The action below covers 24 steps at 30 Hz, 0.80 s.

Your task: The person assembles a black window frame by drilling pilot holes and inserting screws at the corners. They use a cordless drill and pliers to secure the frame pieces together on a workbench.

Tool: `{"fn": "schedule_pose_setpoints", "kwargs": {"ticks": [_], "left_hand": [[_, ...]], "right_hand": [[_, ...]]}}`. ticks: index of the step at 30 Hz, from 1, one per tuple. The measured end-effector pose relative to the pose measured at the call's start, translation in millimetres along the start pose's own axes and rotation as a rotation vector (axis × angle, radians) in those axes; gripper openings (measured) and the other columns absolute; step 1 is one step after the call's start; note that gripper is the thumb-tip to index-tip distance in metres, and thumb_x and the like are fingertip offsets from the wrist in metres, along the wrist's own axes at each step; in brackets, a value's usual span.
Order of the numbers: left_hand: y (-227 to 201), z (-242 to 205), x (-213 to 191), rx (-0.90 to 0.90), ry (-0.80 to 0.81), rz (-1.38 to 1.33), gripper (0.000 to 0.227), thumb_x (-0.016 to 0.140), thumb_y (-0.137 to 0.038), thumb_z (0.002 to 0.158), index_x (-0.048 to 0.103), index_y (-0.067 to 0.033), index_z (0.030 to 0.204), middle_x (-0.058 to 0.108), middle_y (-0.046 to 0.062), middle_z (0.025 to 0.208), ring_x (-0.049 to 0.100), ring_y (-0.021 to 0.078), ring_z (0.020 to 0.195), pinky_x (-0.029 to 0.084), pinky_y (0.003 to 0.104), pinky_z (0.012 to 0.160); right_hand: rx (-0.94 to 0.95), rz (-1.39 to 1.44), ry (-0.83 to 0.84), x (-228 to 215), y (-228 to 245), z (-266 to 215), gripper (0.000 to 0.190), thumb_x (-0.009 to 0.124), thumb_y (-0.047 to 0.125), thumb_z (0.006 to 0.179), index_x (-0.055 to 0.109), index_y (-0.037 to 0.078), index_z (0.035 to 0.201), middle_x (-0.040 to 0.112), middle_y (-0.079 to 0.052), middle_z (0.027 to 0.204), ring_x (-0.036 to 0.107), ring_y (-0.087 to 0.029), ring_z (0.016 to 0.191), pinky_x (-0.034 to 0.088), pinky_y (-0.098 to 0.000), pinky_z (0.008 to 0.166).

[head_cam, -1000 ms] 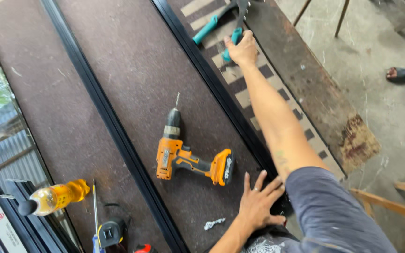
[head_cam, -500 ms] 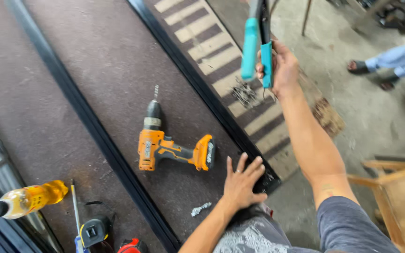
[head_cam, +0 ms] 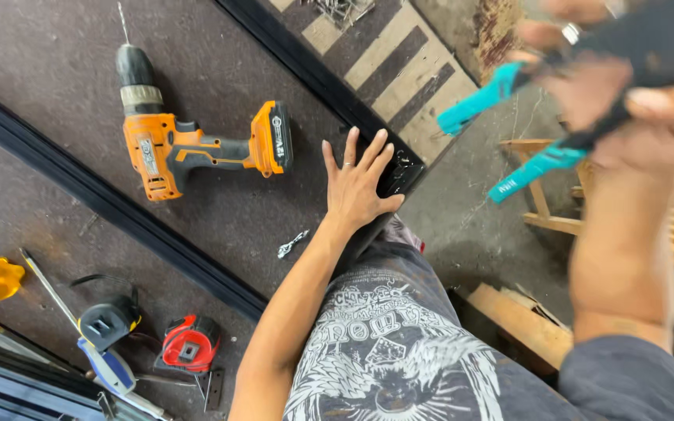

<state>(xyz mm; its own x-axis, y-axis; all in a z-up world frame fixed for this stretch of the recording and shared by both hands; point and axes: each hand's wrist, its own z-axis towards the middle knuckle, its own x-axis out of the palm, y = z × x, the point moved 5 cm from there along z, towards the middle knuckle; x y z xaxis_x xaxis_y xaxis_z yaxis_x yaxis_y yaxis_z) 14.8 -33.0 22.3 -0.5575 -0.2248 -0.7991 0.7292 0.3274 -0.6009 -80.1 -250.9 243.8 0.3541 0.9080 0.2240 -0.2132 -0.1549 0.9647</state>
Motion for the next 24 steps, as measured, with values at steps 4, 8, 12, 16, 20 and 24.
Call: {"fn": "schedule_pose_setpoints", "kwargs": {"ticks": [4,8,12,16,20,24], "left_hand": [[8,13,5,-0.010,0.007,-0.027,0.093,0.083,-0.054,0.063,0.056,-0.0174,0.145,0.036,-0.003,0.163,0.016,0.0366,0.155,-0.001,0.075,0.119],[15,2,14,-0.006,0.010,-0.028,0.094,0.083,-0.055,0.064,0.054,-0.0174,0.146,0.033,-0.003,0.164,0.014,0.0363,0.155,-0.003,0.075,0.119],[17,8,17,-0.009,0.020,-0.035,0.096,0.083,-0.056,0.065,0.053,-0.0179,0.148,0.030,-0.004,0.165,0.011,0.0349,0.157,-0.004,0.074,0.120],[21,4,18,-0.030,0.059,-0.037,0.097,0.083,-0.056,0.065,0.052,-0.0192,0.149,0.029,-0.005,0.166,0.010,0.0334,0.157,-0.006,0.073,0.120],[21,6,19,-0.035,0.068,-0.039,0.098,0.083,-0.058,0.064,0.051,-0.0206,0.150,0.028,-0.006,0.166,0.008,0.0326,0.157,-0.007,0.072,0.121],[23,7,17,-0.034,0.056,-0.037,0.099,0.084,-0.058,0.064,0.051,-0.0216,0.149,0.028,-0.006,0.166,0.008,0.0323,0.157,-0.007,0.072,0.122]], "right_hand": [[0.037,-0.396,-0.150,5,3,-60,0.050,0.070,0.027,0.101,0.046,0.006,0.139,0.065,-0.019,0.124,0.071,-0.031,0.109,0.059,-0.0490,0.099],[0.494,-1.003,-0.001,9,-62,-92,0.064,0.069,0.026,0.096,0.039,0.002,0.147,0.070,-0.023,0.100,0.072,-0.032,0.086,0.058,-0.0421,0.078],[0.533,-1.165,0.190,22,-102,-91,0.065,0.066,0.020,0.091,0.039,-0.001,0.146,0.069,-0.028,0.086,0.070,-0.046,0.080,0.053,-0.0483,0.071],[0.680,-1.147,0.160,29,-115,-86,0.066,0.065,0.021,0.090,0.037,0.000,0.145,0.068,-0.028,0.081,0.071,-0.046,0.078,0.054,-0.0497,0.070],[0.687,-1.167,0.190,31,-120,-78,0.064,0.065,0.021,0.090,0.038,0.000,0.144,0.068,-0.028,0.083,0.070,-0.047,0.081,0.053,-0.0505,0.072],[0.746,-1.175,0.224,31,-128,-73,0.065,0.065,0.022,0.090,0.037,0.002,0.145,0.068,-0.029,0.081,0.070,-0.048,0.081,0.053,-0.0509,0.072]]}}
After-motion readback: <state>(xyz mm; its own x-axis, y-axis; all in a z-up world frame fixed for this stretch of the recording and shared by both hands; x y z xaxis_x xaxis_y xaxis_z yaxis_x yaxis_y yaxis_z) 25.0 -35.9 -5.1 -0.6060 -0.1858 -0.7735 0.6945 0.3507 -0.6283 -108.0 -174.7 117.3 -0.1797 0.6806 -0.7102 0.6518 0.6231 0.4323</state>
